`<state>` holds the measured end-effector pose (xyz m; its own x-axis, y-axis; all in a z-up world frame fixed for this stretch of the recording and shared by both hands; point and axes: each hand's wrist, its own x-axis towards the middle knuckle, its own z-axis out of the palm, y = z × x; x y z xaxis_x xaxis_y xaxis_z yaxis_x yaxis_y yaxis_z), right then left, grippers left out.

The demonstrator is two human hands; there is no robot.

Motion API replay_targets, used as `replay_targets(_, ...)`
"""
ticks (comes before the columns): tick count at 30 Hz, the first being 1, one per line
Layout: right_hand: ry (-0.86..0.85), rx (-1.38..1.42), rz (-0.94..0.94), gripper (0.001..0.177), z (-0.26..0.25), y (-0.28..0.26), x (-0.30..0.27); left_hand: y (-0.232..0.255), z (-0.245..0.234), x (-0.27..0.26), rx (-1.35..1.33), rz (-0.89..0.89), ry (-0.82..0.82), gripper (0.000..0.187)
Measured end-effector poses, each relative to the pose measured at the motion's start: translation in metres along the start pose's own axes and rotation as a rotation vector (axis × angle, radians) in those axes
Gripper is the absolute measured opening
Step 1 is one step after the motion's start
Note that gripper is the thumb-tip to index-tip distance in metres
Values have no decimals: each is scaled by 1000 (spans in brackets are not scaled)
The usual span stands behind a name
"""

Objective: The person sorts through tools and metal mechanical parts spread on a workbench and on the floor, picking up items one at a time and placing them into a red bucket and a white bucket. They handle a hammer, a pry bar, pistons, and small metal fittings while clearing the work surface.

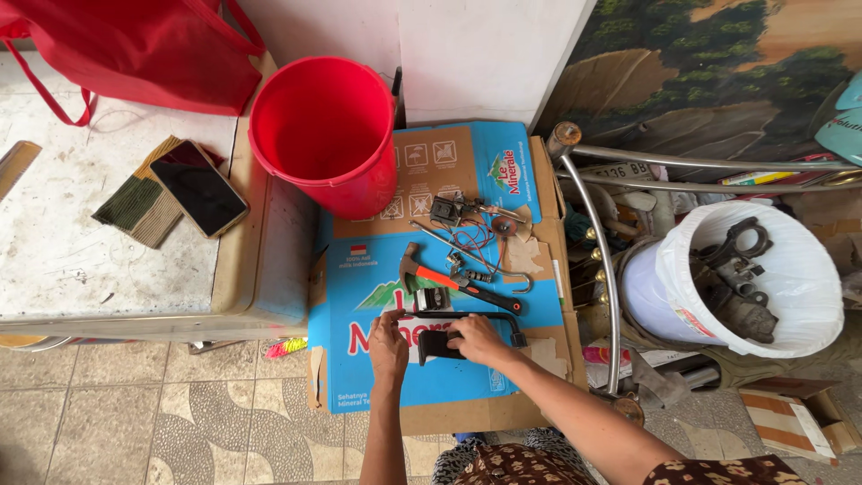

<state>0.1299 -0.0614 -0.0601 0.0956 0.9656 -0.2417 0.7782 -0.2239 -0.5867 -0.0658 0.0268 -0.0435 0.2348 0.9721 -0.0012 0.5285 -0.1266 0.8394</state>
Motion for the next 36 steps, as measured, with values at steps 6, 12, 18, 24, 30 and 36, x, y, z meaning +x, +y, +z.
replay_targets(6,-254,834,346,29,-43,42,-13,29,15,12,-83,82,-14,44)
replay_targets(12,-107,1068,235,29,-102,59,-44,81,48,18,-158,128,-77,36)
replay_targets(18,134,963,244,32,-167,78,-87,153,92,20,-234,154,-204,27)
replay_targets(24,510,717,273,34,-243,121,-147,235,151,15,-237,361,-270,29)
replay_targets(30,711,380,547,27,-319,159,-215,302,211,1,-354,528,-328,21)
replay_targets(36,730,-245,479,25,-358,204,-221,336,247,-14,-371,587,-361,23)
